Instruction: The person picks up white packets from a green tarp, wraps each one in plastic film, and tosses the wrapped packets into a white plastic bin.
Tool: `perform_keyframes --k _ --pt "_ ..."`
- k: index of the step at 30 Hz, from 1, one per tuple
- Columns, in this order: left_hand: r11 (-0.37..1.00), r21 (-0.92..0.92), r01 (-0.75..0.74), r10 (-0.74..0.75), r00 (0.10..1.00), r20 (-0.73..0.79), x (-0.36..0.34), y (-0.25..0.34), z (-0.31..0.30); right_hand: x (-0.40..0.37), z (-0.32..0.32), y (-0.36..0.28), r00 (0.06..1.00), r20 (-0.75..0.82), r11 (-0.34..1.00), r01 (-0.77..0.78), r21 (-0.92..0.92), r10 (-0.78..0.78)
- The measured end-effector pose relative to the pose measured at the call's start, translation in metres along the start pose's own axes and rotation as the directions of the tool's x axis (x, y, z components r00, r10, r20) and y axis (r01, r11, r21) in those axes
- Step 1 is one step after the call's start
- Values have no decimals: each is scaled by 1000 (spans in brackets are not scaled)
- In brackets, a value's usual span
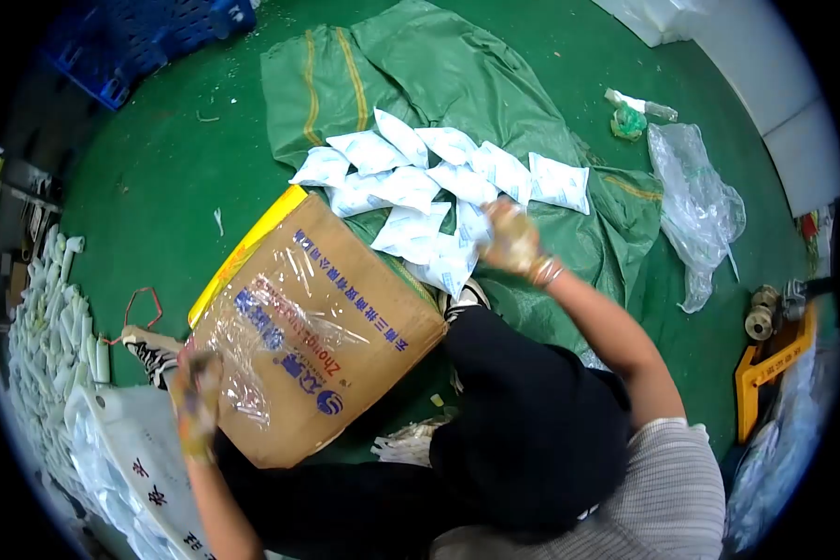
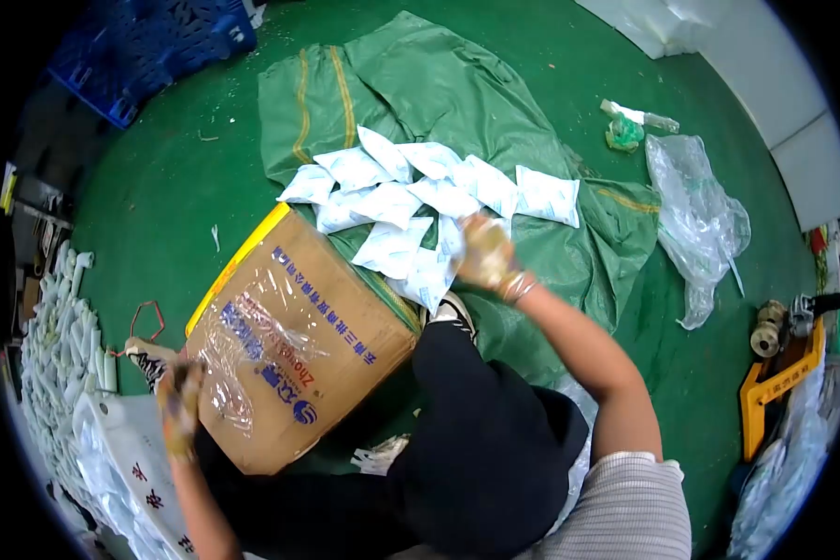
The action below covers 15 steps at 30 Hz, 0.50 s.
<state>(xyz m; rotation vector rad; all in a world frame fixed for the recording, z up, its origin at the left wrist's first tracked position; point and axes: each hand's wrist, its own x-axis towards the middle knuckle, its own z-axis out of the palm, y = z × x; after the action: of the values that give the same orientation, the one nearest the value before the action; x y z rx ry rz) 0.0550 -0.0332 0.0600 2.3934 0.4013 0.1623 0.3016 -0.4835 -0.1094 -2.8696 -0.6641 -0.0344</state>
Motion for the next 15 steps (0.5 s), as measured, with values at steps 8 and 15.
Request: perform_keyframes --k 8,15 --pt "878 -157 452 -478 834 -277 -174 16 27 20 41 -78 865 492 957 221 -190 -102" --pt "800 222 557 -436 795 -421 -148 -18 39 1 -36 2 917 380 985 64 158 -121"
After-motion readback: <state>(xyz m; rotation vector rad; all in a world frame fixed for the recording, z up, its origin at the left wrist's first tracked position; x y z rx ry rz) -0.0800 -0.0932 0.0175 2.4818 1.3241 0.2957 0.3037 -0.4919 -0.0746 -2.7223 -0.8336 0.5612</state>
